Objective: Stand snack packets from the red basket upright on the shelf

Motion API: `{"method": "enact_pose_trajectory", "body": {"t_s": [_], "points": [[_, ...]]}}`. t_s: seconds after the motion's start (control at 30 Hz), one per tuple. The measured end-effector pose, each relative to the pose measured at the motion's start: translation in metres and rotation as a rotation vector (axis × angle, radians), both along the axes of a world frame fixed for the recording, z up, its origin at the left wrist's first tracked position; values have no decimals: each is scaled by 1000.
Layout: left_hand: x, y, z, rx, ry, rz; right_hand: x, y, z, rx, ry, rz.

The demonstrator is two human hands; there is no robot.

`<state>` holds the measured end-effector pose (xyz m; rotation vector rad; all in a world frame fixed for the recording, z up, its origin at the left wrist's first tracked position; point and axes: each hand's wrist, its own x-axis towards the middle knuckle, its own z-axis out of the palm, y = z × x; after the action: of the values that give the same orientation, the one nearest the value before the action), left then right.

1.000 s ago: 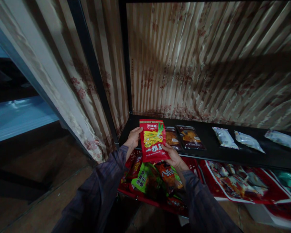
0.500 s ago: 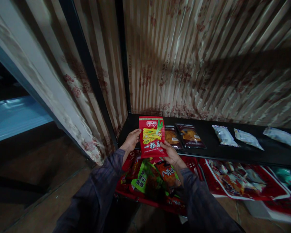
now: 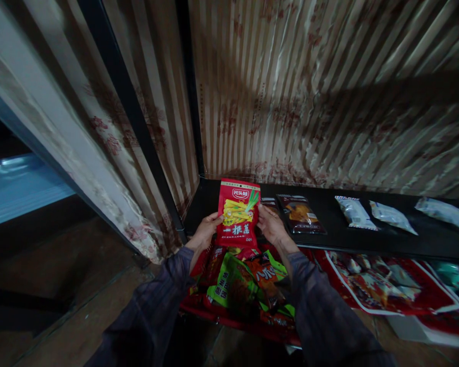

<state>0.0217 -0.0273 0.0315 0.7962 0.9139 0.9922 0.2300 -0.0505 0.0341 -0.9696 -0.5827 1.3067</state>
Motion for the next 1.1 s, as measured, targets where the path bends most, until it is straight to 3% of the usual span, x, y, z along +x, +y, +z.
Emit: {"method": "enact_pose_trajectory", "body": {"t_s": [0.3, 0.6, 0.87, 1.1], "points": [[3, -13, 3, 22, -13, -8, -7, 19, 10, -51, -85, -217], [-2, -16, -8, -36, -87, -36, -7, 37, 8, -77, 3, -283], [-3, -10, -10, -70, -74, 44, -6, 40, 1, -76, -42, -141], [-1, -2, -9, -91, -98, 163, -11, 23, -1, -135, -67, 39]]}}
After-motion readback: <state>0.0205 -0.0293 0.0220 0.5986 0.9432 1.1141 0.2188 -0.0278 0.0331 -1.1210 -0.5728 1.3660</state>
